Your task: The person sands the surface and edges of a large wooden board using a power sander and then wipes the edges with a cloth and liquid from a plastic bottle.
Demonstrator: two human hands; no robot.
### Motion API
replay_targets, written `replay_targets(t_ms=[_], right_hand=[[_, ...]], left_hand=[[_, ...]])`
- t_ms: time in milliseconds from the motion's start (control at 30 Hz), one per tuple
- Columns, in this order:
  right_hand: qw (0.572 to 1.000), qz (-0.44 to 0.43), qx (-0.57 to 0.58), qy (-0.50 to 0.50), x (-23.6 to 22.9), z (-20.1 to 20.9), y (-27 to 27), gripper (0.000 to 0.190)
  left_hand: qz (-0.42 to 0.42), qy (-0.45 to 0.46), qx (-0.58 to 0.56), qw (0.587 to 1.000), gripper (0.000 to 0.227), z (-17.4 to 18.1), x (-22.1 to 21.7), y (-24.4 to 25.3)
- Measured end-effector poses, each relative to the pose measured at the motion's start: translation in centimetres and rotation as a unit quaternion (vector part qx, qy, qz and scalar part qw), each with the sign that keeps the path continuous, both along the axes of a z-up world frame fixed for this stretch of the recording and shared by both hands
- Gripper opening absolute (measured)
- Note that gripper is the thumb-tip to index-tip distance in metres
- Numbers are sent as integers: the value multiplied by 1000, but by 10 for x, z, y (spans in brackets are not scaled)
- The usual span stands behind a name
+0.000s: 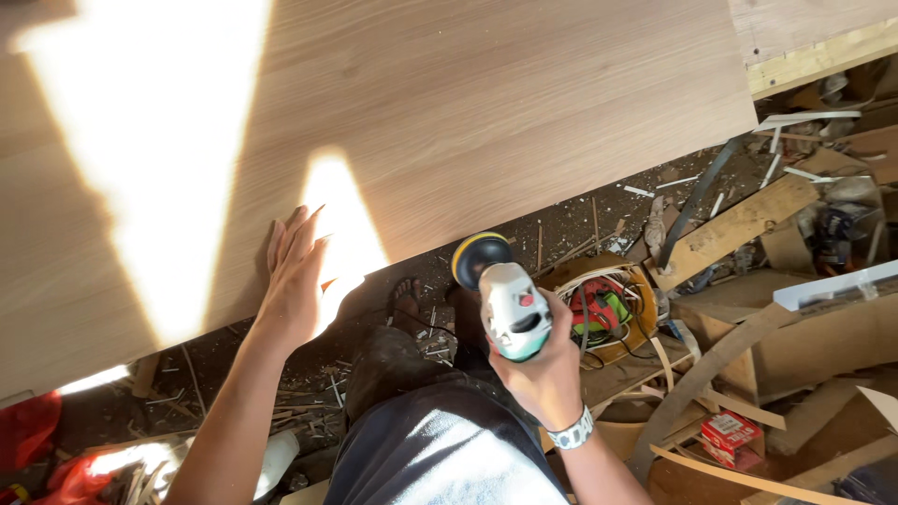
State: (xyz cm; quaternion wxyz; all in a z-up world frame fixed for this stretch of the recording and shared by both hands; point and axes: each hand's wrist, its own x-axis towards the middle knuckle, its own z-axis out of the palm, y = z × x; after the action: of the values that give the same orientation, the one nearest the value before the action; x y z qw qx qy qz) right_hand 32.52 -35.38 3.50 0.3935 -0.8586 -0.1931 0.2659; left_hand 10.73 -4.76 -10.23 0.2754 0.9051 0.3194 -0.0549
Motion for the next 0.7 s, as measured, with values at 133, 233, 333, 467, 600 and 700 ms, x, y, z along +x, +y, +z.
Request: replay_targets(t_ms=[133,233,333,467,600,700], right_hand=[[998,24,-51,5,-24,18,22,98],[998,37,-53,-21,-40,22,34,98],[996,57,-34,-55,-53,18,39,97],[996,70,-36,-46,-63,15,45,93],[996,39,-79,-30,-62,20,51,92],[996,7,-81,-18,-52,19,48,93]], left_hand=[[5,-126,-16,992,49,84,21,-3],[28,-275,-33,961,46,105,25,-3],[58,-362,-50,929,35,112,28,-8],[78,-391,-56,916,37,115,30,-11],[82,-383,-34,920,40,117,33,-13],[67,-366,10,928,34,114,39,-19]])
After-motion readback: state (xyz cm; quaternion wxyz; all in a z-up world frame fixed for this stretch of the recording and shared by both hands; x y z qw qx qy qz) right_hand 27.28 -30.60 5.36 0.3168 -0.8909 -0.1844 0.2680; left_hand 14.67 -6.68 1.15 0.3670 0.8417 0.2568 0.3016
